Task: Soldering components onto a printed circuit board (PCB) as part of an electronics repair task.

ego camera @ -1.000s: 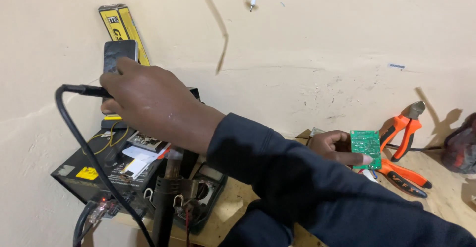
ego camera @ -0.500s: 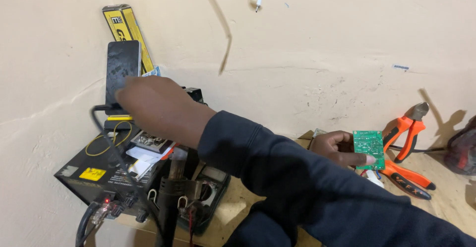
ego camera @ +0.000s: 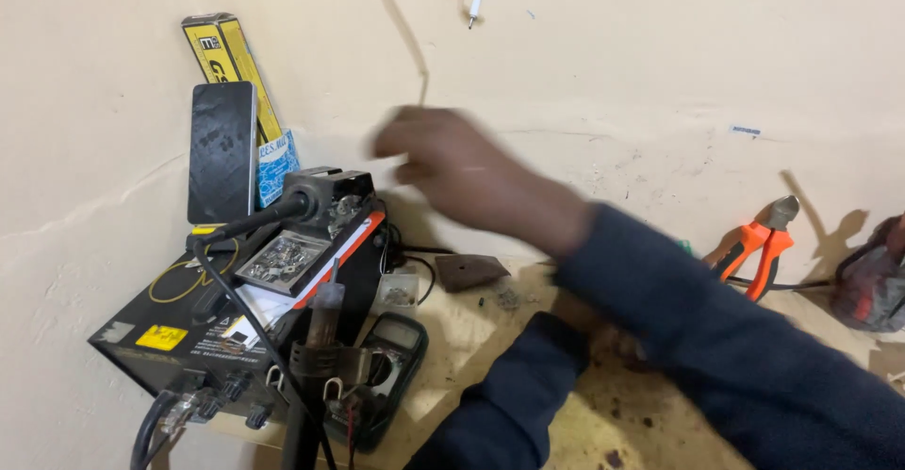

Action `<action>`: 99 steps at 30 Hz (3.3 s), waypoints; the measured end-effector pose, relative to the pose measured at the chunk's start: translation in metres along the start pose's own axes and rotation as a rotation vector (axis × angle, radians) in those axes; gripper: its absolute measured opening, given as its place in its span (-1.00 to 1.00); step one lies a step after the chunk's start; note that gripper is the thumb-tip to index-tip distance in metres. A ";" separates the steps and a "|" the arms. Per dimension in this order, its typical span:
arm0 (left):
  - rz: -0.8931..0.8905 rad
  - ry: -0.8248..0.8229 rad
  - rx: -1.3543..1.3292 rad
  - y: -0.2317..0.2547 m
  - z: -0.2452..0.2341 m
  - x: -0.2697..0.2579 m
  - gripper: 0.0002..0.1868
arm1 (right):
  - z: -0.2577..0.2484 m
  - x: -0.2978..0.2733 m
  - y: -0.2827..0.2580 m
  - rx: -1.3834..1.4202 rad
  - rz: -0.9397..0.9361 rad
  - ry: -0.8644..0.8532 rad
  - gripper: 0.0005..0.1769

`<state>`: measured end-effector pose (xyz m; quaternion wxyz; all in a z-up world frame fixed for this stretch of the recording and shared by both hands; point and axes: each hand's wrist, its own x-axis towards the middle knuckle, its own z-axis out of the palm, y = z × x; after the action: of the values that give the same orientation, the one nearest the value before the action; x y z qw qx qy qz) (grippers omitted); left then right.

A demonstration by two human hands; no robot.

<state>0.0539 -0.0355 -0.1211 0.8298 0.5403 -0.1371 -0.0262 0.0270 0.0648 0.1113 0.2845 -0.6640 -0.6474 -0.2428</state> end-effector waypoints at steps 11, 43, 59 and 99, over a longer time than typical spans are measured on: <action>0.118 0.062 0.006 0.076 0.010 -0.031 -0.61 | -0.099 -0.222 -0.006 -0.295 0.601 0.375 -0.86; 0.212 -0.032 -0.074 0.096 0.030 -0.043 -0.77 | -0.078 -0.275 -0.038 0.265 0.623 0.728 -0.72; 0.202 -0.094 -0.117 0.098 0.031 -0.046 -0.73 | -0.081 -0.277 -0.041 0.131 0.553 0.623 -0.65; 0.238 -0.129 -0.123 0.102 0.033 -0.051 -0.81 | -0.086 -0.280 -0.040 0.031 0.461 0.430 -0.36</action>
<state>-0.0139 -0.0134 -0.0268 0.8481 0.4656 -0.2513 0.0292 -0.0212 -0.1963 -0.0176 0.4726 -0.7223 -0.4085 -0.2967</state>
